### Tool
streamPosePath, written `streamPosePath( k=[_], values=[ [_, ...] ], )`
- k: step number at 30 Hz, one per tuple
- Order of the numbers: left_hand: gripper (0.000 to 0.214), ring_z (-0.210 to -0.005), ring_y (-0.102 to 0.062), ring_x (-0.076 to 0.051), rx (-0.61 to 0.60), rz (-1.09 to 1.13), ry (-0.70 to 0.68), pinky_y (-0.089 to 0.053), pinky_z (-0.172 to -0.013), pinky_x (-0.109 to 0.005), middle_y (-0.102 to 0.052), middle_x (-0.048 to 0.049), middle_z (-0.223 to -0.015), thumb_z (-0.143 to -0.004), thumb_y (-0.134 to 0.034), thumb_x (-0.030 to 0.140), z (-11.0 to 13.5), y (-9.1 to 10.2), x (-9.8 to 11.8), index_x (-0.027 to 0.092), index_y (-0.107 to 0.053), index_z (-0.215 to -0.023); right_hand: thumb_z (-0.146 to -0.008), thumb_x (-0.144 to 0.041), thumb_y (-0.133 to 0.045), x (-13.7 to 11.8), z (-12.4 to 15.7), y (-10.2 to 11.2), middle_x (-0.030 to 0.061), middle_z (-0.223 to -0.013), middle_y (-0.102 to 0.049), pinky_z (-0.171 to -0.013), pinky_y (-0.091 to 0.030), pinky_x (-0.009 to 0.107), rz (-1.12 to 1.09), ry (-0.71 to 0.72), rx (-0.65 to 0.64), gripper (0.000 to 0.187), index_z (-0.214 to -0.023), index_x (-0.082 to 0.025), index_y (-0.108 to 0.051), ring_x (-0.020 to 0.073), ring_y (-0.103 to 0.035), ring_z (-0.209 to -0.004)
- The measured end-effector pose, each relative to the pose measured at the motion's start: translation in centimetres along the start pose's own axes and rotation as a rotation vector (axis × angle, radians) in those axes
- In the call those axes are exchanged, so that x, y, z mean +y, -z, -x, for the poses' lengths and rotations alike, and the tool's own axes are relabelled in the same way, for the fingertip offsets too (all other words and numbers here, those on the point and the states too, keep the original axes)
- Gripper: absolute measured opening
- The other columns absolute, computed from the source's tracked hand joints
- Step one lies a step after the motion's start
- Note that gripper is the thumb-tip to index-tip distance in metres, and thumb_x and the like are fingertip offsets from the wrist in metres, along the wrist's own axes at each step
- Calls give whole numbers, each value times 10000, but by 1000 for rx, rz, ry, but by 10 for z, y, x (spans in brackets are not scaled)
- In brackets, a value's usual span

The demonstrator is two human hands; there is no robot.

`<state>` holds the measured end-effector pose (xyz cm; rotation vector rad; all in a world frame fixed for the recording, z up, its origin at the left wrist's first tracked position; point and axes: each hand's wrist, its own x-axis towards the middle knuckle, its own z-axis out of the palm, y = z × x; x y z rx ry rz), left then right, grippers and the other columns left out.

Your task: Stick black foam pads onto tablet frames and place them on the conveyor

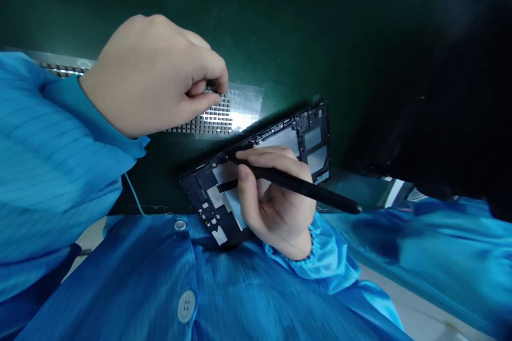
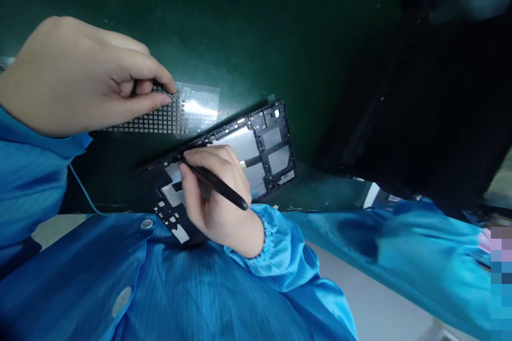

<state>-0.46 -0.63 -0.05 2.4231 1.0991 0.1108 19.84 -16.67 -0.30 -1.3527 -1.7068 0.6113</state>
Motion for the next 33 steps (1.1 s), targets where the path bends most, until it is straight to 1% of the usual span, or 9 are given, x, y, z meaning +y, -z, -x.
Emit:
streamPosePath(
  k=[5, 9, 17, 22, 24, 26, 28, 30, 33],
  values=[
    [455, -1009, -729, -285, -20, -51, -7, -538, -875, -418, -792, -45, -1008, -1018, -459, 460, -1, -1, -1, 324, -849, -1208, -1045, -347, -785, 23, -63, 20, 38, -1151, -837, -973, -714, 454, -24, -89, -164, 146, -1181, -338, -733, 255, -817, -1073],
    [469, -955, -706, -297, -38, -43, 13, -519, -872, -455, -771, -64, -958, -1041, -453, 490, 0, -2, -1, 333, -856, -1223, -977, -634, -822, 54, -108, 21, 34, -1103, -844, -993, -729, 438, -111, -189, -358, 349, -1078, -307, -748, 250, -823, -1030],
    [452, -888, -651, -273, -39, -36, 24, -405, -792, -413, -739, -50, -911, -1021, -459, 492, -2, -1, 0, 370, -858, -1193, -936, -653, -857, 59, -105, 20, 33, -1123, -847, -1029, -729, 451, -164, -215, -364, 387, -1081, -312, -749, 260, -831, -1076],
    [561, -882, -618, -264, -20, -19, -26, -309, -741, -398, -729, -65, -904, -1031, -370, 564, -1, -1, -1, 339, -856, -1199, -907, -547, -931, 66, -118, 23, 27, -1053, -869, -918, -740, 405, -270, -241, -411, 320, -1039, -296, -784, 237, -831, -945],
    [588, -880, -622, -266, 3, -19, -39, -312, -739, -405, -735, -62, -903, -1033, -345, 581, 0, -1, -3, 343, -853, -1210, -894, -440, -950, 68, -117, 29, 21, -967, -873, -796, -729, 363, -479, -262, -329, 246, -1003, -275, -805, 213, -812, -808],
    [614, -861, -620, -259, 13, -15, -43, -329, -739, -411, -749, -52, -918, -1035, -312, 598, 1, -2, -4, 358, -846, -1219, -901, -330, -922, 66, -103, 36, 16, -887, -859, -649, -666, 325, -590, -263, -134, 136, -970, -268, -822, 188, -762, -701],
    [620, -825, -602, -233, 10, -14, -41, -335, -733, -402, -766, -34, -944, -1038, -298, 604, 1, -2, -5, 361, -842, -1208, -910, -269, -903, 58, -78, 40, -4, -845, -825, -580, -595, 303, -490, -235, 111, 106, -984, -286, -828, 164, -711, -667],
    [593, -803, -585, -204, 13, -10, -42, -322, -723, -377, -782, -17, -988, -1043, -330, 600, 2, -1, -5, 341, -843, -1188, -960, -273, -869, 49, -50, 38, -20, -881, -797, -628, -598, 284, -307, -218, 300, 104, -1043, -303, -816, 145, -714, -714],
    [537, -804, -566, -176, 26, -10, -45, -293, -721, -348, -788, -6, -1057, -1062, -383, 544, 4, -1, -4, 307, -845, -1200, -1038, -328, -804, 44, -18, 27, -16, -974, -777, -770, -663, 299, -156, -177, 386, 85, -1112, -302, -773, 149, -784, -852]
  ],
)
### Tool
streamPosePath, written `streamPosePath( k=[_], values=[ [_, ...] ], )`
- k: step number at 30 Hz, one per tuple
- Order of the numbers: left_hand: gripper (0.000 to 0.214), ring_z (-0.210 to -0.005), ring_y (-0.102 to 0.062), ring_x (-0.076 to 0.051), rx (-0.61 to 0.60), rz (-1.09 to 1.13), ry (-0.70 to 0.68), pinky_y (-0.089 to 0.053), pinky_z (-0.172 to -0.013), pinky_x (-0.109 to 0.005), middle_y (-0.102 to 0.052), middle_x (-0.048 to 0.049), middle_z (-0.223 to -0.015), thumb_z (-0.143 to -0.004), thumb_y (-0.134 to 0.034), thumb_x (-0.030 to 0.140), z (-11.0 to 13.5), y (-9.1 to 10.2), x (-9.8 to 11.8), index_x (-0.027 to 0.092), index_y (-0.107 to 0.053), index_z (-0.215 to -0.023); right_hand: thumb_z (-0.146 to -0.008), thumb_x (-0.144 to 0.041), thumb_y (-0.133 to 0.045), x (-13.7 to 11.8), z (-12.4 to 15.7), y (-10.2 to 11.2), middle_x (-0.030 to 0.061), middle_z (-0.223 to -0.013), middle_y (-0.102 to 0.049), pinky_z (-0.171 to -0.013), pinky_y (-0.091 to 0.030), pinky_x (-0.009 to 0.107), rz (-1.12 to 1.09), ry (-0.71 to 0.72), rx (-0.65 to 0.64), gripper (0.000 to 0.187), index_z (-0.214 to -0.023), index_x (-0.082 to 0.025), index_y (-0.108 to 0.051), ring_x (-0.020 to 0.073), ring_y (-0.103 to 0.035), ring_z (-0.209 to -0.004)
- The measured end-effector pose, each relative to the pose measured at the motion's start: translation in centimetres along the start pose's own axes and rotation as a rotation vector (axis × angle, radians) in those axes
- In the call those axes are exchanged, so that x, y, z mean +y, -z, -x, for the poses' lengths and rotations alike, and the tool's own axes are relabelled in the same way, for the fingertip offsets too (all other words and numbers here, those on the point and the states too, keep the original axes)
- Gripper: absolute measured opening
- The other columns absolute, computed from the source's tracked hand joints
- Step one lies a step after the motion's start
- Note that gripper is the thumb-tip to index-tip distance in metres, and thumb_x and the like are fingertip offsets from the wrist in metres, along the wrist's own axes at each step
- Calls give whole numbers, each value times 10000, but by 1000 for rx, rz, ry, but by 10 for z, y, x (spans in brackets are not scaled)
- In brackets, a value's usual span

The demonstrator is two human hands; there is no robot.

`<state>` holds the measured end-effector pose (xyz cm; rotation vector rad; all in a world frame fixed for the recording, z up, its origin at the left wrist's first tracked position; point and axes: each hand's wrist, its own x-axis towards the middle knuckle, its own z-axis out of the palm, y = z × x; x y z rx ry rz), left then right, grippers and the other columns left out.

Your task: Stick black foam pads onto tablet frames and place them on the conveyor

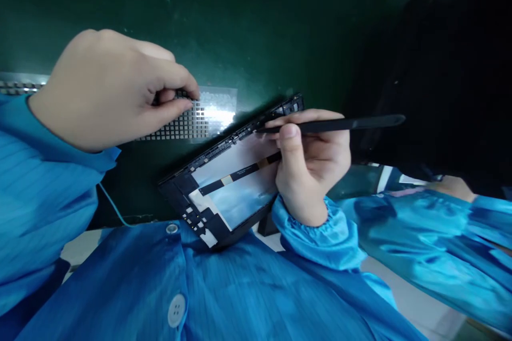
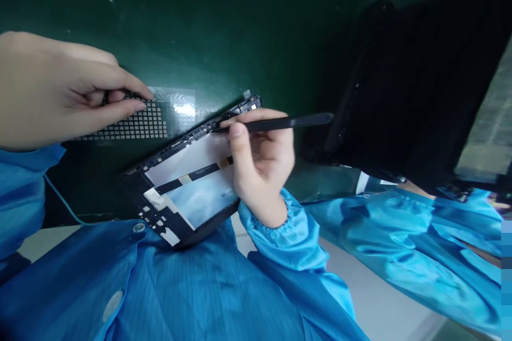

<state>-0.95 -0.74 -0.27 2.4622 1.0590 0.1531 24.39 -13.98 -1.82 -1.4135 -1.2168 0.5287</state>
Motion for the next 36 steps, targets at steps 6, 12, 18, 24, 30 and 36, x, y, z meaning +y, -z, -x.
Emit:
streamPosePath(
  k=[6, 12, 18, 24, 30, 36],
  values=[
    [544, -766, -539, -123, 26, 37, -10, -274, -726, -306, -772, 13, -1010, -1029, -414, 568, 0, 0, -3, 287, -851, -1187, -1066, -341, -759, 13, 8, -7, -2, -1000, -788, -777, -677, 352, 55, 57, -34, 106, -1165, -313, -734, 176, -794, -859],
    [554, -791, -560, -142, 1, 20, 17, -285, -722, -324, -779, 5, -1034, -1037, -400, 598, -1, 0, -2, 318, -847, -1209, -1064, -315, -745, -7, 3, 4, 24, -990, -782, -875, -691, 439, 255, 85, -131, 95, -1159, -315, -738, 233, -802, -954],
    [577, -777, -542, -190, -67, -60, 9, -295, -708, -385, -782, -10, -1091, -1048, -334, 547, -1, 3, 1, 350, -832, -1261, -1047, -434, -786, -16, -50, -14, 33, -1121, -828, -933, -713, 440, 149, 41, -509, 144, -1128, -324, -742, 235, -808, -1003],
    [567, -784, -558, -209, -63, -77, -4, -295, -708, -399, -778, -41, -967, -1050, -353, 545, -4, 3, 1, 358, -860, -1222, -1023, -622, -769, 3, -74, -35, 36, -1130, -838, -994, -725, 422, 102, -23, -743, 325, -1098, -307, -747, 235, -817, -1032],
    [588, -769, -516, -202, -83, -29, 11, -345, -755, -379, -733, -50, -933, -1053, -348, 551, -5, 4, 2, 329, -865, -1224, -1021, -625, -770, 0, -74, -35, 31, -1141, -843, -1010, -723, 404, 137, -41, -749, 330, -1088, -302, -760, 229, -813, -1038],
    [440, -724, -508, -210, 89, 89, -68, -438, -815, -364, -717, -34, -836, -995, -558, 596, -4, -11, -15, 353, -899, -1128, -1022, -508, -826, -4, -72, -24, 0, -982, -831, -807, -705, 340, -49, -133, -607, 246, -1042, -271, -763, 178, -785, -836]
  ],
)
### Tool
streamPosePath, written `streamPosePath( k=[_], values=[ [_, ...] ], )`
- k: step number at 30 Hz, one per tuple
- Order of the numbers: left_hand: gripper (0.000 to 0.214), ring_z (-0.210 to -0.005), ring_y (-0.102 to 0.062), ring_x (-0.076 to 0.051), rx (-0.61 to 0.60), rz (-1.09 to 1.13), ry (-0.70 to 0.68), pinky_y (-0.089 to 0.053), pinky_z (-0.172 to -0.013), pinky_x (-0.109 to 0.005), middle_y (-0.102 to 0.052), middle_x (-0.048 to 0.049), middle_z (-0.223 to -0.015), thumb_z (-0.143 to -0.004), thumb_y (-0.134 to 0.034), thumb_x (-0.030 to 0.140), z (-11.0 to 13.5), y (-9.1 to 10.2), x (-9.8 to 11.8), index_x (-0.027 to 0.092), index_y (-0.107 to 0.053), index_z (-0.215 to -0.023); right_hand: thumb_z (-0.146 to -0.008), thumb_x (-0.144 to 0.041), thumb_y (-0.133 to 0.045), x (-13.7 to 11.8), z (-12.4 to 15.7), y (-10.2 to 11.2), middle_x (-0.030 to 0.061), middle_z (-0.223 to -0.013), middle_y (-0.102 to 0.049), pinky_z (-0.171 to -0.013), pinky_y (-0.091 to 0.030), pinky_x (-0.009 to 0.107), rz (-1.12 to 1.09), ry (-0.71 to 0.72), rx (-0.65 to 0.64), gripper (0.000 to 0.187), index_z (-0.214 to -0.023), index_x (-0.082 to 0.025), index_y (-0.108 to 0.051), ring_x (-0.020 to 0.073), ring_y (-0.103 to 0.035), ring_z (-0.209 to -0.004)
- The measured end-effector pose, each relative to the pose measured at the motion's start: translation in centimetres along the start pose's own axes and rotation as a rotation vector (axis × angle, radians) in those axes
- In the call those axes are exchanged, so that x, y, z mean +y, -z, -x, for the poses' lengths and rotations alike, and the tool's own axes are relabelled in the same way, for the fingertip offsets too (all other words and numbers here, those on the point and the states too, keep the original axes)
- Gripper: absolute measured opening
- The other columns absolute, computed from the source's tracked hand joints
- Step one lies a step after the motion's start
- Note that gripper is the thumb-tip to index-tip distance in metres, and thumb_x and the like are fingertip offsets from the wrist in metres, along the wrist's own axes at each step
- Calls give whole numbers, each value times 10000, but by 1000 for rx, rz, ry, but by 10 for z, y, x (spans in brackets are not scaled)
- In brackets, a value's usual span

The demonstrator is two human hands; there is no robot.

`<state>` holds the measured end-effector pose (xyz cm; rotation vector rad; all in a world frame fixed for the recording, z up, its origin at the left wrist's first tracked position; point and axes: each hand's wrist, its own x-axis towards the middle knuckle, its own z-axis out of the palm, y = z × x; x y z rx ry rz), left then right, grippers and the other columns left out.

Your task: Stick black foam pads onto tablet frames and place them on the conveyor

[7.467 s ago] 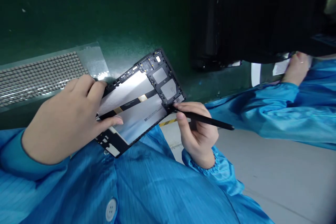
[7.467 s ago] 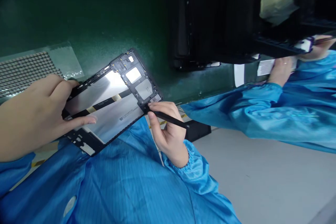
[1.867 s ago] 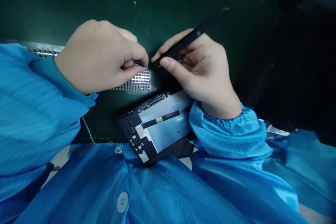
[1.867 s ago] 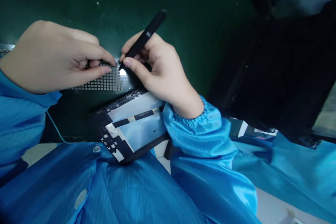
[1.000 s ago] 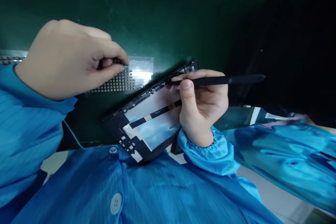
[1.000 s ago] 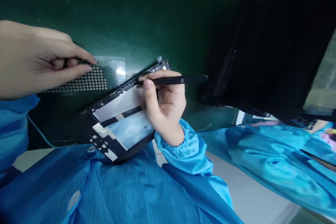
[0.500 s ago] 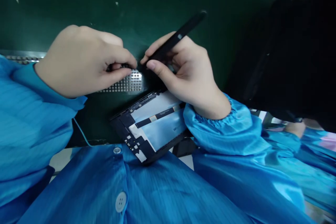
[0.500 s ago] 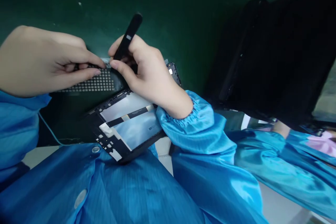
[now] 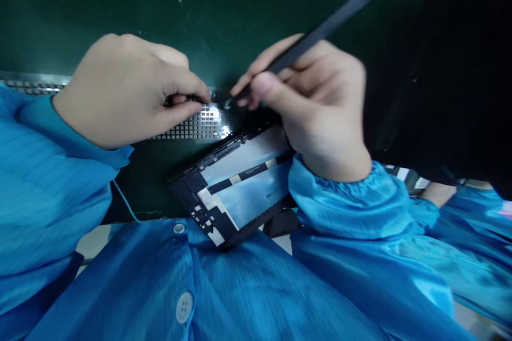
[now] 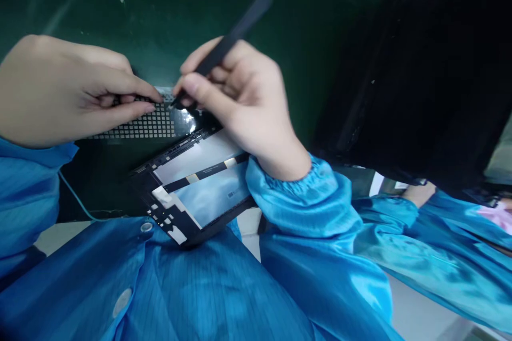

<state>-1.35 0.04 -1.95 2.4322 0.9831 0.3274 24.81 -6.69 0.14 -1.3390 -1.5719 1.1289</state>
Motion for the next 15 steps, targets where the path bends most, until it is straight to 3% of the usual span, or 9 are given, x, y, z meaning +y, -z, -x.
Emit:
streamPosePath(
  k=[3, 5, 9, 15],
  values=[
    [519, -732, -519, -192, -23, 84, 5, -497, -930, -388, -712, -32, -818, -1001, -589, 695, 1, -4, -6, 300, -897, -1136, -1060, -377, -792, 5, 30, 0, -19, -928, -770, -744, -648, 311, -20, 78, 382, 83, -1051, -296, -775, 155, -750, -812],
    [624, -721, -521, -187, -19, 104, -10, -513, -947, -407, -708, -34, -811, -1011, -533, 779, 1, -4, -6, 286, -897, -1129, -1064, -341, -788, 11, 51, -2, -21, -947, -725, -784, -647, 317, 39, 126, 536, 41, -1084, -313, -765, 151, -764, -867],
    [685, -710, -534, -173, 27, 61, -45, -520, -929, -412, -686, -23, -823, -1033, -471, 818, 1, -2, -3, 296, -897, -1155, -1096, -303, -743, 19, 71, -9, -11, -1043, -727, -885, -685, 359, 119, 119, 548, 40, -1109, -318, -709, 160, -789, -958],
    [769, -821, -603, -82, -39, -1, -26, -473, -1025, -388, -667, 30, -877, -1080, -306, 800, 1, 0, -5, 305, -877, -1223, -1111, -303, -718, 20, 71, -12, 1, -1059, -734, -810, -705, 341, 157, 114, 494, 57, -1155, -314, -684, 171, -811, -978]
  ],
)
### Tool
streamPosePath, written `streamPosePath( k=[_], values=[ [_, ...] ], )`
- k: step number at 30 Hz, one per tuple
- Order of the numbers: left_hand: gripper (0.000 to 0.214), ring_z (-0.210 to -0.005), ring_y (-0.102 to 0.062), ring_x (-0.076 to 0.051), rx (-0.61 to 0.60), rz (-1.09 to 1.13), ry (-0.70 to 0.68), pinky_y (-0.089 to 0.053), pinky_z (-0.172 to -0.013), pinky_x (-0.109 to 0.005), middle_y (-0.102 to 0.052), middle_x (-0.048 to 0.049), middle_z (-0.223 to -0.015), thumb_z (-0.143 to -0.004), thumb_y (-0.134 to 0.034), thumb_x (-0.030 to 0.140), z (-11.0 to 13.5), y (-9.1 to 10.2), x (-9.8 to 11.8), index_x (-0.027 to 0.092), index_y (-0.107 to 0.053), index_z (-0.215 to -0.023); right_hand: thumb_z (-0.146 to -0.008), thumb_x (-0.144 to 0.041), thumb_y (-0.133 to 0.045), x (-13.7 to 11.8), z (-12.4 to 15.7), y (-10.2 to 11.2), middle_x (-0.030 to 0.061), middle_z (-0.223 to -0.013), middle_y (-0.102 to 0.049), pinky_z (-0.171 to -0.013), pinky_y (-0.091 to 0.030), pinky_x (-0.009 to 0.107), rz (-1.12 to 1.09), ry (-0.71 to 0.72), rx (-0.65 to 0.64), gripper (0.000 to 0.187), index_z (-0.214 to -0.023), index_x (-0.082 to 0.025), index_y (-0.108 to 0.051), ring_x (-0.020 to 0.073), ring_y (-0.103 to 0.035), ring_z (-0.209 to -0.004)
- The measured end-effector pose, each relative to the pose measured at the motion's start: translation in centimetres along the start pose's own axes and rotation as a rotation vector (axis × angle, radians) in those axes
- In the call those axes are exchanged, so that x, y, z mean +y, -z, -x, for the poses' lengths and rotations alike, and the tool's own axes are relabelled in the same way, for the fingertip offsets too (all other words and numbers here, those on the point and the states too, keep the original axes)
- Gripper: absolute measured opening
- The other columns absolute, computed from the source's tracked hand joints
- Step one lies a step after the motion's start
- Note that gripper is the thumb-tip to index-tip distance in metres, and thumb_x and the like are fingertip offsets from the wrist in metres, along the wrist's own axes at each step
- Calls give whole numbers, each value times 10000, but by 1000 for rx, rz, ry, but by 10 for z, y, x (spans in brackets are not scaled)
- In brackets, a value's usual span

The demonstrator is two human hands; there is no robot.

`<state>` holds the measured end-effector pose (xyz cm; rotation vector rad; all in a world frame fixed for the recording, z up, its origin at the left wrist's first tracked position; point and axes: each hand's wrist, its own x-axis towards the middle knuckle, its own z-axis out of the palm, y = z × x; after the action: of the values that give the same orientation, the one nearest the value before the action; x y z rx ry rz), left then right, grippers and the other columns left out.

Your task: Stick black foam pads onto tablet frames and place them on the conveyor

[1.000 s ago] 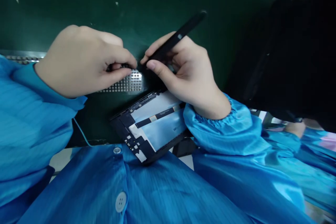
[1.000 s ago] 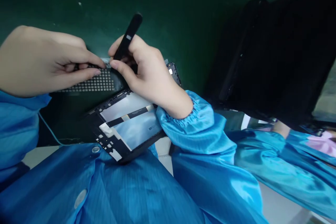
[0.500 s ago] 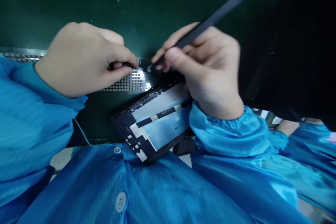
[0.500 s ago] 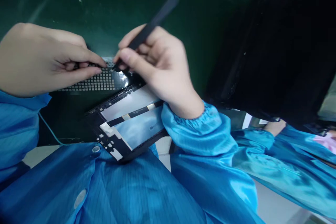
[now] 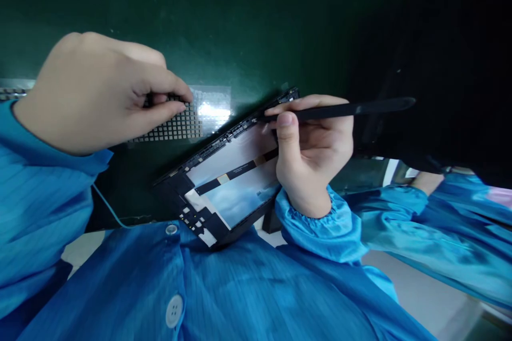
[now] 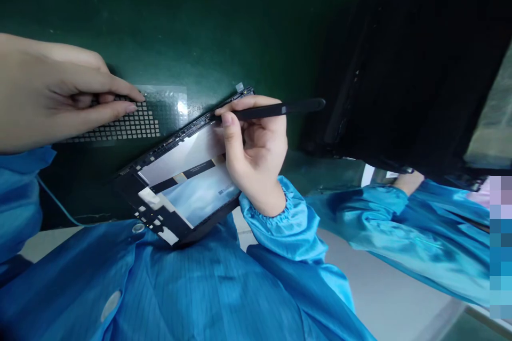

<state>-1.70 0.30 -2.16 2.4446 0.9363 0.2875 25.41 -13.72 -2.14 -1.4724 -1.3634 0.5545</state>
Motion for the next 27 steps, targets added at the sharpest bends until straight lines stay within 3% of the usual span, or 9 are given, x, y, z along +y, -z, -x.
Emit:
streamPosePath(
  k=[3, 6, 8, 10, 14, 17, 22, 27],
  values=[
    [797, -868, -640, -83, -14, -10, 15, -477, -1038, -394, -674, 33, -889, -1061, -279, 808, -1, 0, 0, 309, -878, -1228, -1117, -341, -703, -3, 3, 5, 20, -1082, -728, -874, -724, 400, 116, 20, -31, 57, -1163, -322, -677, 201, -808, -987],
    [811, -980, -712, -157, -15, 13, 40, -502, -1082, -532, -657, 22, -894, -1042, -292, 812, 0, 1, 3, 278, -875, -1221, -1120, -393, -694, -12, -3, 10, 29, -1112, -738, -1048, -711, 475, 167, 34, -94, 100, -1199, -332, -690, 235, -812, -1086],
    [824, -1063, -738, -228, -15, 53, 66, -483, -1113, -647, -650, 10, -902, -1019, -325, 833, 2, 2, 6, 251, -877, -1205, -1116, -426, -699, -21, -16, 8, 29, -1144, -764, -1110, -696, 489, 141, 13, -186, 134, -1207, -328, -702, 248, -815, -1147],
    [786, -1108, -743, -284, -18, 82, 76, -475, -1127, -695, -652, -8, -902, -1011, -384, 818, 3, 2, 7, 241, -881, -1203, -1095, -450, -732, -27, -34, 1, 28, -1158, -794, -1102, -702, 467, 107, 9, -338, 168, -1185, -309, -718, 248, -824, -1139],
    [611, -1095, -749, -321, -36, 60, 56, -523, -1093, -714, -639, -24, -874, -1033, -502, 694, 3, 3, 3, 246, -875, -1219, -1079, -467, -753, -26, -62, -20, 14, -1133, -828, -1048, -709, 397, 109, 36, -595, 183, -1130, -291, -743, 225, -820, -1097],
    [592, -1110, -757, -319, -61, 43, 48, -532, -1093, -740, -658, -20, -910, -1060, -471, 667, 2, 4, 2, 260, -869, -1222, -1083, -460, -745, -20, -66, -28, 9, -1138, -834, -1048, -703, 386, 92, 33, -615, 174, -1133, -294, -747, 218, -813, -1102],
    [851, -1162, -759, -313, -46, 45, 42, -519, -1135, -708, -634, -16, -911, -1060, -269, 829, 1, 5, 7, 237, -864, -1202, -1075, -532, -740, -19, -61, -27, 23, -1160, -839, -1069, -701, 399, 48, -7, -632, 268, -1155, -275, -739, 230, -817, -1124],
    [724, -1075, -744, -274, -30, 18, 23, -551, -1106, -602, -641, -19, -898, -1053, -376, 774, 1, 2, 5, 266, -868, -1209, -1053, -367, -790, -24, -71, -30, 4, -1094, -851, -991, -706, 367, -25, -97, -652, 103, -1071, -278, -742, 206, -822, -1021]
  ],
)
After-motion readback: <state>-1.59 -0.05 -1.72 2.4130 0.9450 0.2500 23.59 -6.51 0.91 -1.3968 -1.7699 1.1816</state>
